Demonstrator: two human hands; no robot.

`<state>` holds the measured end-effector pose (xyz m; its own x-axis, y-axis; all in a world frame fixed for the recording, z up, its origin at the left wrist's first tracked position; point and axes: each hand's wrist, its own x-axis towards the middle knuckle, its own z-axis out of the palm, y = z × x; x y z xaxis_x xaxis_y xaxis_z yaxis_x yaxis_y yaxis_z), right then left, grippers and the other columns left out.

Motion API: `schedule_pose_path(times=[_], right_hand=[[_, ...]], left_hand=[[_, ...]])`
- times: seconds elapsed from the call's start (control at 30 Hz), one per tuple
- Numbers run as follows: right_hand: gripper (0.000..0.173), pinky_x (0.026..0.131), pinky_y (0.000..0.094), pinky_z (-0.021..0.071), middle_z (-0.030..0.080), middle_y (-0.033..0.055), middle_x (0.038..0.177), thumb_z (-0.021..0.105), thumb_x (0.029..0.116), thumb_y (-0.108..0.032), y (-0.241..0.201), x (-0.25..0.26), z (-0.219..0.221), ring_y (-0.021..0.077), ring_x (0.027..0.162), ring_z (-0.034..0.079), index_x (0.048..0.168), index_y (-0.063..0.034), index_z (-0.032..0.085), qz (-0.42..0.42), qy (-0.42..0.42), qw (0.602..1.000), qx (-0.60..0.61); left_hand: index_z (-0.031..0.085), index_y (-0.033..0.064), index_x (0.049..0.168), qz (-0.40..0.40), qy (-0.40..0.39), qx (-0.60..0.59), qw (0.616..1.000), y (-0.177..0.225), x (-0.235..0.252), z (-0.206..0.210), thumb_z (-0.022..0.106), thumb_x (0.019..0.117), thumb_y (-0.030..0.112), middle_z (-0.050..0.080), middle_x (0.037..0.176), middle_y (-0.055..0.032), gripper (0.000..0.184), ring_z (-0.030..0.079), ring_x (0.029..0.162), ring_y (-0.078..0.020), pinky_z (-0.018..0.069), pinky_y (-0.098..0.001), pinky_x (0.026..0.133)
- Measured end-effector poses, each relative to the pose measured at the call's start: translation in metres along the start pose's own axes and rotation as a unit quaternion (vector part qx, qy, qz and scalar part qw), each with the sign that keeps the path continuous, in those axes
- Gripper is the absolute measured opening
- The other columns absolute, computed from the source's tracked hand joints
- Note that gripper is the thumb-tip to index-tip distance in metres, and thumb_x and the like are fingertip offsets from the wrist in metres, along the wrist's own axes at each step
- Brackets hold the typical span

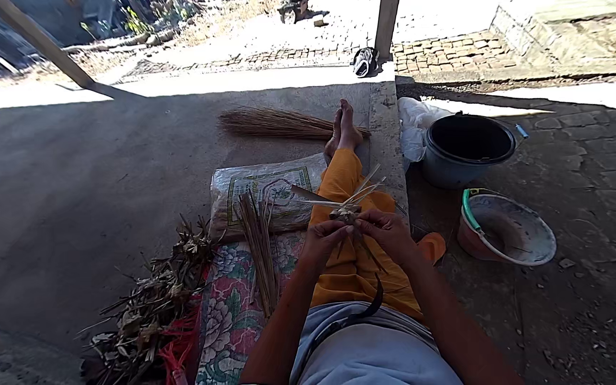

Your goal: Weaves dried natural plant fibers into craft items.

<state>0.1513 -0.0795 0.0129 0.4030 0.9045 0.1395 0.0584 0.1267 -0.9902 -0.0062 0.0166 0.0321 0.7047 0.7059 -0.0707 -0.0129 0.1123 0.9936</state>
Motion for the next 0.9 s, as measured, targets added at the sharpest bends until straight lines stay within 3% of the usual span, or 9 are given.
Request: schedule_pose_path(times=[0.07,0.2,0.3,0.43,0.6,0.8,0.9], right_hand=[[0.016,0.076,0.0168,0.0519,0.069,-0.0028,0.086,0.058,0.1018,-0.008,-0.002,0.000,0.001,-0.0021,0.077,0.062,0.099,-0.0003,0.072,0.001,-0.019,1.000,-0.019],[0.023,0.084,0.0216,0.0556,0.070,-0.0023,0.089,0.052,0.1058,-0.013,-0.006,0.000,-0.001,0.0010,0.084,0.066,0.102,-0.0007,0.070,0.014,-0.066,0.998,-0.007],[0.011,0.075,0.0189,0.0546,0.070,-0.0014,0.085,0.065,0.0978,-0.009,-0.005,0.000,-0.001,0.0009,0.076,0.065,0.101,-0.0004,0.071,0.015,-0.062,0.998,-0.006],[0.011,0.075,0.0168,0.0516,0.069,-0.0034,0.083,0.062,0.0990,-0.006,-0.003,0.002,-0.009,-0.0016,0.076,0.062,0.099,-0.0010,0.072,0.027,-0.055,0.997,-0.041],[0.009,0.080,0.0227,0.0575,0.070,-0.0013,0.084,0.061,0.0988,-0.002,-0.004,0.001,-0.012,0.0043,0.078,0.067,0.099,-0.0003,0.069,0.064,-0.070,0.995,0.037],[0.005,0.072,0.0226,0.0573,0.069,0.0006,0.077,0.072,0.0912,-0.001,0.000,0.003,-0.003,0.0063,0.071,0.066,0.092,-0.0010,0.067,0.042,-0.003,0.998,0.049],[0.007,0.073,0.0225,0.0563,0.068,0.0000,0.080,0.072,0.0913,-0.004,0.002,0.004,-0.005,0.0055,0.073,0.065,0.094,-0.0023,0.066,0.030,0.001,0.999,0.024]], left_hand=[[0.074,0.0022,0.089,0.009,0.017,0.001,1.000,-0.001,0.000,0.003,0.070,0.0933,0.002,0.070,0.079,0.0027,0.006,0.061,0.071,-0.0002,0.0500,-0.0179,0.069],[0.074,-0.0015,0.092,0.042,0.021,-0.008,0.999,-0.009,0.003,0.002,0.069,0.0930,-0.001,0.073,0.082,-0.0014,0.005,0.067,0.078,-0.0050,0.0564,-0.0229,0.079],[0.072,-0.0017,0.092,0.040,0.010,0.007,0.999,-0.010,0.005,-0.003,0.069,0.0934,0.000,0.072,0.080,-0.0015,0.004,0.068,0.074,-0.0060,0.0574,-0.0234,0.077],[0.071,-0.0014,0.096,0.013,-0.022,0.057,0.998,-0.006,0.007,-0.012,0.069,0.0939,0.001,0.071,0.078,-0.0004,0.003,0.068,0.069,-0.0064,0.0591,-0.0232,0.070],[0.073,0.0003,0.094,0.077,0.016,0.136,0.988,-0.014,0.009,-0.011,0.075,0.0905,0.006,0.072,0.079,-0.0009,0.007,0.069,0.070,-0.0056,0.0598,-0.0228,0.070],[0.069,-0.0056,0.102,0.038,-0.030,0.019,0.999,-0.010,0.006,0.002,0.057,0.1026,0.003,0.073,0.084,-0.0061,0.015,0.072,0.075,-0.0117,0.0618,-0.0275,0.074],[0.068,-0.0072,0.107,0.031,-0.050,-0.010,0.998,-0.008,0.003,0.003,0.060,0.0999,0.000,0.074,0.089,-0.0074,0.013,0.073,0.078,-0.0128,0.0623,-0.0279,0.077]])
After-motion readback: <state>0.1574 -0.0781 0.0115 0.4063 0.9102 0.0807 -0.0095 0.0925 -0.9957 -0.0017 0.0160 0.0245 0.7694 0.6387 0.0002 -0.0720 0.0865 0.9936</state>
